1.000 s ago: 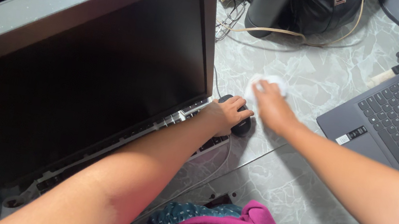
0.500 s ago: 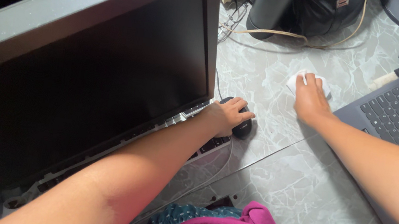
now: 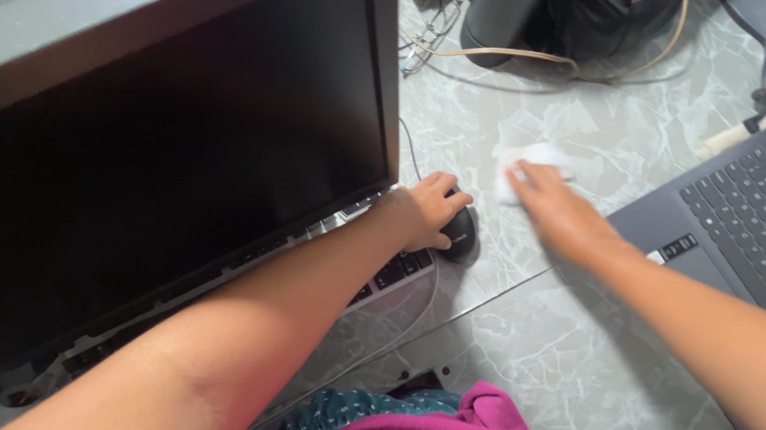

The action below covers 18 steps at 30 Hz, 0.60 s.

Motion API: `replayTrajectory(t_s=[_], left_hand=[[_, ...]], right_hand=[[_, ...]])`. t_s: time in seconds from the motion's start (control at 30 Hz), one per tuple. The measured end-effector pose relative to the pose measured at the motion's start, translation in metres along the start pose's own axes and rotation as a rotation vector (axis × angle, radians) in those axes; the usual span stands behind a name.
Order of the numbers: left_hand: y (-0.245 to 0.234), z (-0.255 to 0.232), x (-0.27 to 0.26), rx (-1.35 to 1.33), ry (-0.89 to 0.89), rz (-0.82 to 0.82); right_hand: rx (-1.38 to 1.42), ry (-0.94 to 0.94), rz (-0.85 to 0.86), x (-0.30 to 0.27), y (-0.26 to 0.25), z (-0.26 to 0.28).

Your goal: The person wipes down the surface of a desk with a cloth, moving a monitor, keyboard, mouse, laptop, and mug to reach different areas.

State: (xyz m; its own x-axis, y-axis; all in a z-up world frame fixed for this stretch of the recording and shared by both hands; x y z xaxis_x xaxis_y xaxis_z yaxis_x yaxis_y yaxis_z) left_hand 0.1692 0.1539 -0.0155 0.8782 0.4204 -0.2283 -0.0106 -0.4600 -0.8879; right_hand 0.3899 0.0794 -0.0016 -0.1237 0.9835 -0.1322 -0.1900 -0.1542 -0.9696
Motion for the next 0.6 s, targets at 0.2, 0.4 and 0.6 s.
replayTrajectory(t_s=[0.2,0.4,0.6], left_hand=[[0.000,-0.003,0.006,0.002,-0.033,0.071],[-0.001,-0.005,0.004,0.005,-0.058,0.066],[-0.001,-0.005,0.002,0.020,-0.072,0.041]], right_hand=[[-0.048,0.255,-0.073,0.005,-0.011,-0.059],[-0.141,0.367,-0.072,0.031,-0.005,-0.030],[0.026,-0.011,-0.049,0.016,0.020,0.023]])
Point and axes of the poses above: each hand's wrist, its own x-axis towards the middle knuckle, its own y-axis out of the palm, z = x × y, the point moved 2 cm from there along x, towards the middle knuckle, and after that the axes turned 5 degrees about y, right-handed, at the moved point
